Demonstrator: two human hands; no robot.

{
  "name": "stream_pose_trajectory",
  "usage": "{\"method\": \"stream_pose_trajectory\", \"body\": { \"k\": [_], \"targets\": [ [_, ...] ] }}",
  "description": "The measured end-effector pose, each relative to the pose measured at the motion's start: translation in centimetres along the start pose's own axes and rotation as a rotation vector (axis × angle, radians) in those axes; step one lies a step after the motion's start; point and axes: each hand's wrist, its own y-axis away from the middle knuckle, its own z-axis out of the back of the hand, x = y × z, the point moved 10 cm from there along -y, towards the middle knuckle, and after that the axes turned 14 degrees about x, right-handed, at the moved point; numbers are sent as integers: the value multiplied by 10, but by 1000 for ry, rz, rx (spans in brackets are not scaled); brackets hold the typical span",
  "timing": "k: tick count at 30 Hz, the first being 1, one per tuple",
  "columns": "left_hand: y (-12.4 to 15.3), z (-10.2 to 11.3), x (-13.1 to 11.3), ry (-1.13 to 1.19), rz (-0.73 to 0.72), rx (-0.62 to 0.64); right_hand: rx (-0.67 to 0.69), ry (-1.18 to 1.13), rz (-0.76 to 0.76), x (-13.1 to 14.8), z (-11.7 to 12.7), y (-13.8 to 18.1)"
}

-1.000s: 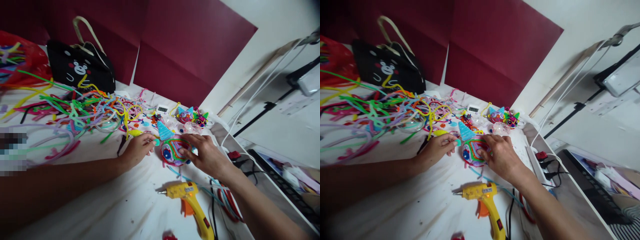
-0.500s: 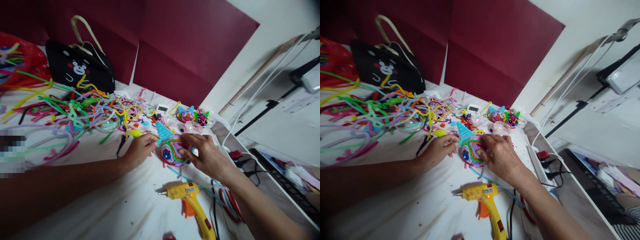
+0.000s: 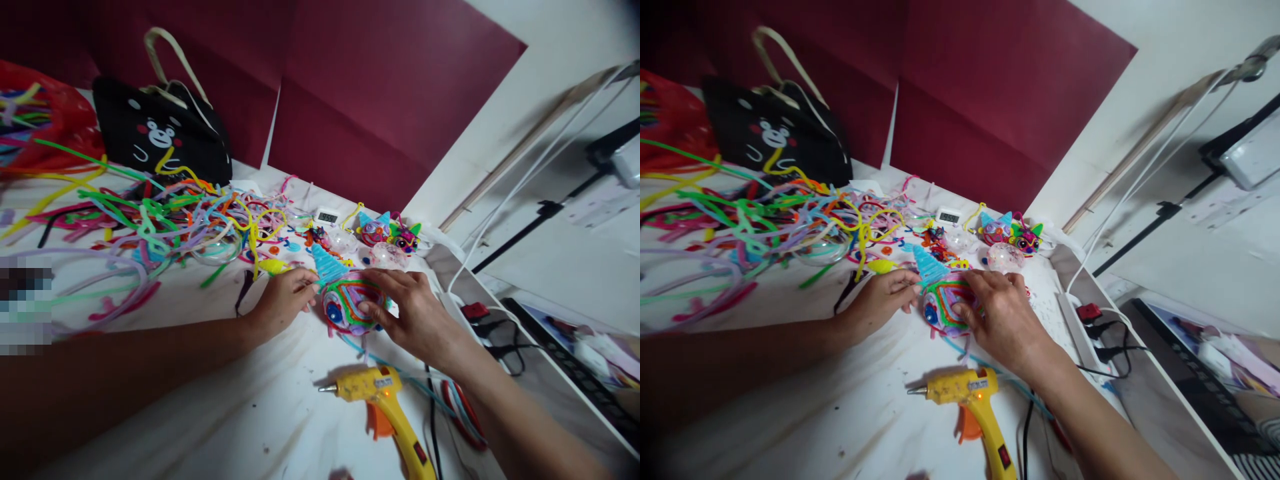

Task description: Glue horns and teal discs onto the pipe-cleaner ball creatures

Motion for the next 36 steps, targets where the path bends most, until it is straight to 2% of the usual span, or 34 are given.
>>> {"method": "stream_pose_trajectory", "body": {
  "k": [36],
  "targets": [
    [0, -6, 3, 15, 21, 40, -111, 20, 21, 2, -1, 13]
  ]
}}
